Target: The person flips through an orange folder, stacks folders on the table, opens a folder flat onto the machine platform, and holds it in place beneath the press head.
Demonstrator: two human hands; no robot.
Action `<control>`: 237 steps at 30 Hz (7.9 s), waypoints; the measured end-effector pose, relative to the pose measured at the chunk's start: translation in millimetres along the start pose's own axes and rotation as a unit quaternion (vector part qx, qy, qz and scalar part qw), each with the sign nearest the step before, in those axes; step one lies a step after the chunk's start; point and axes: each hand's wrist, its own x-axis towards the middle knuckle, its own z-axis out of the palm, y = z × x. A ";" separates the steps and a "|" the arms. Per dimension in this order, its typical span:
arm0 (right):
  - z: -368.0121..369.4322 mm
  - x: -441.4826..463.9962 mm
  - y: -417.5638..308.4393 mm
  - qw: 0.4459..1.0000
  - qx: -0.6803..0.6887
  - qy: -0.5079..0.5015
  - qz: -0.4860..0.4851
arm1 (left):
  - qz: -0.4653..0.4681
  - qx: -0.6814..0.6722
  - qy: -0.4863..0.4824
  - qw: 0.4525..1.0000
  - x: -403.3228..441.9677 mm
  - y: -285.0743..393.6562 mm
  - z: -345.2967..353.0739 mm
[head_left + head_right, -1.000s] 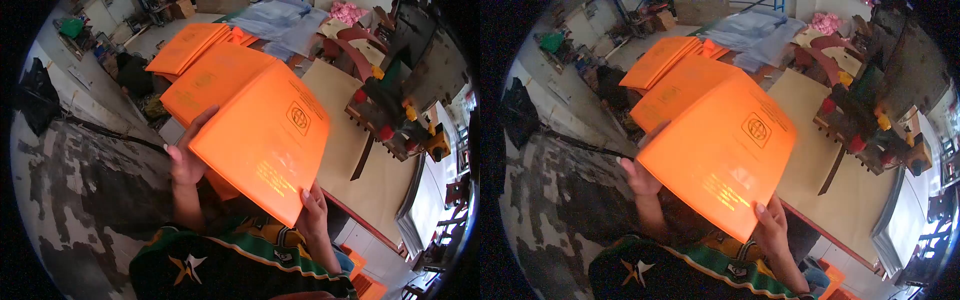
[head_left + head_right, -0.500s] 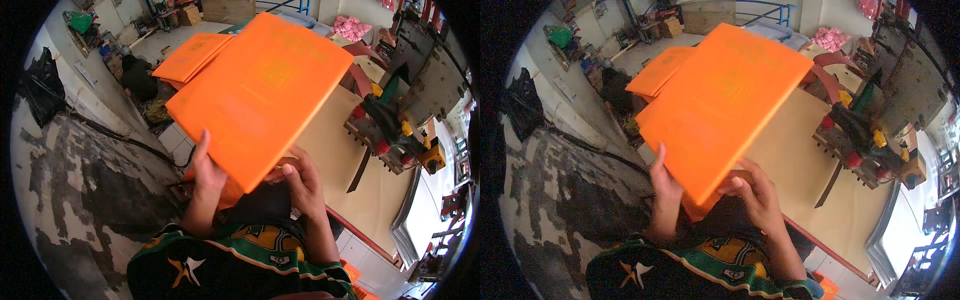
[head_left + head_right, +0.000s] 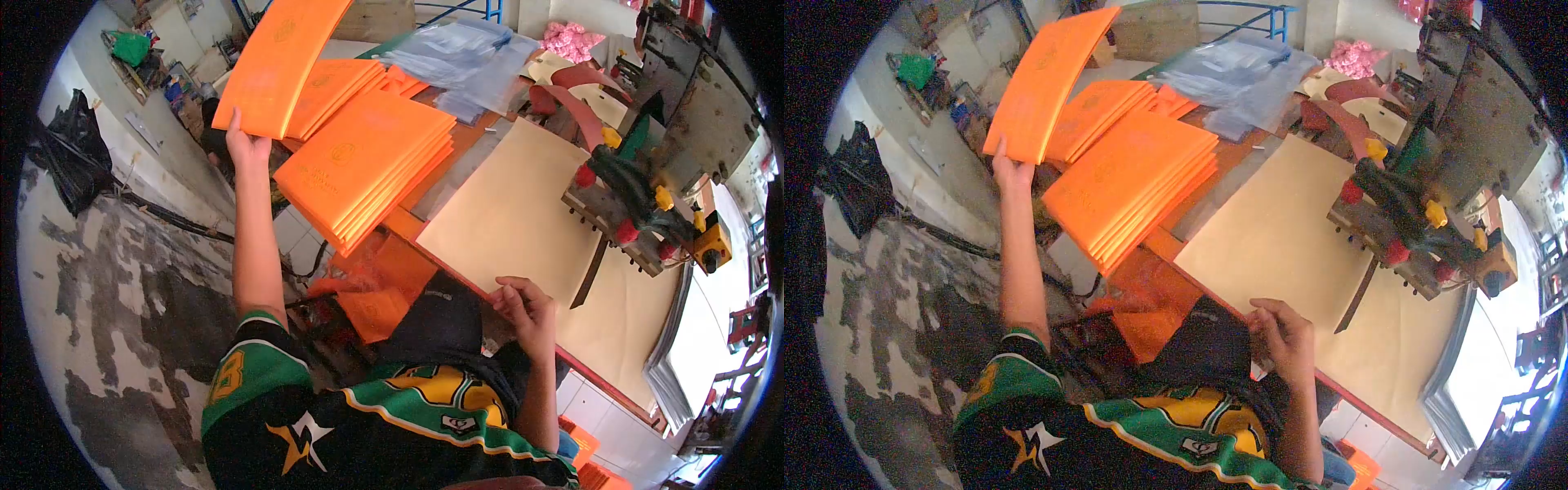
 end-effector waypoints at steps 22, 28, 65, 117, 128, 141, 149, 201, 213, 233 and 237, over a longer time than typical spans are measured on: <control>5.7 -2.0 -17.5 0.997 -0.010 0.038 0.061 | -0.281 0.693 -0.077 0.659 71.9 10.6 -69.9; 7.8 -0.6 -10.7 0.997 -0.078 0.025 0.005 | 0.026 0.751 -0.127 0.648 -46.3 10.8 -69.3; 6.9 -1.8 -13.0 0.993 -0.108 0.029 -0.038 | -0.009 0.364 0.058 0.929 -189.9 -23.6 -78.8; -6.2 -88.3 -57.6 0.923 -0.115 0.176 -0.323 | -0.033 0.138 -0.379 0.915 -231.4 -143.7 184.0; 22.8 -70.6 -51.4 0.926 -0.131 0.019 -0.354 | -0.140 0.226 -0.392 0.881 -293.7 -106.8 212.1; 5.5 -64.8 -88.3 0.899 -0.188 -0.019 -0.396 | -0.223 0.100 -0.383 0.891 -312.3 -124.4 208.8; -0.9 -56.3 -115.4 0.878 -0.191 -0.015 -0.439 | -0.247 0.132 -0.360 0.890 -315.1 -126.1 216.6; -67.3 -158.5 -24.5 0.944 -0.070 0.236 0.219 | -0.372 0.248 -0.340 0.827 -227.7 -25.6 102.5; -169.2 -182.5 -42.6 0.884 -0.281 0.357 0.109 | -0.304 0.429 -0.479 0.703 -260.1 -139.3 159.5; -157.7 -191.8 -25.7 0.833 -0.499 0.226 0.076 | -0.344 0.509 -0.495 0.614 -290.1 -95.2 79.5; -163.1 -192.7 -24.9 0.832 -0.498 0.225 0.102 | -0.237 0.570 -0.603 0.504 -303.2 -75.9 96.6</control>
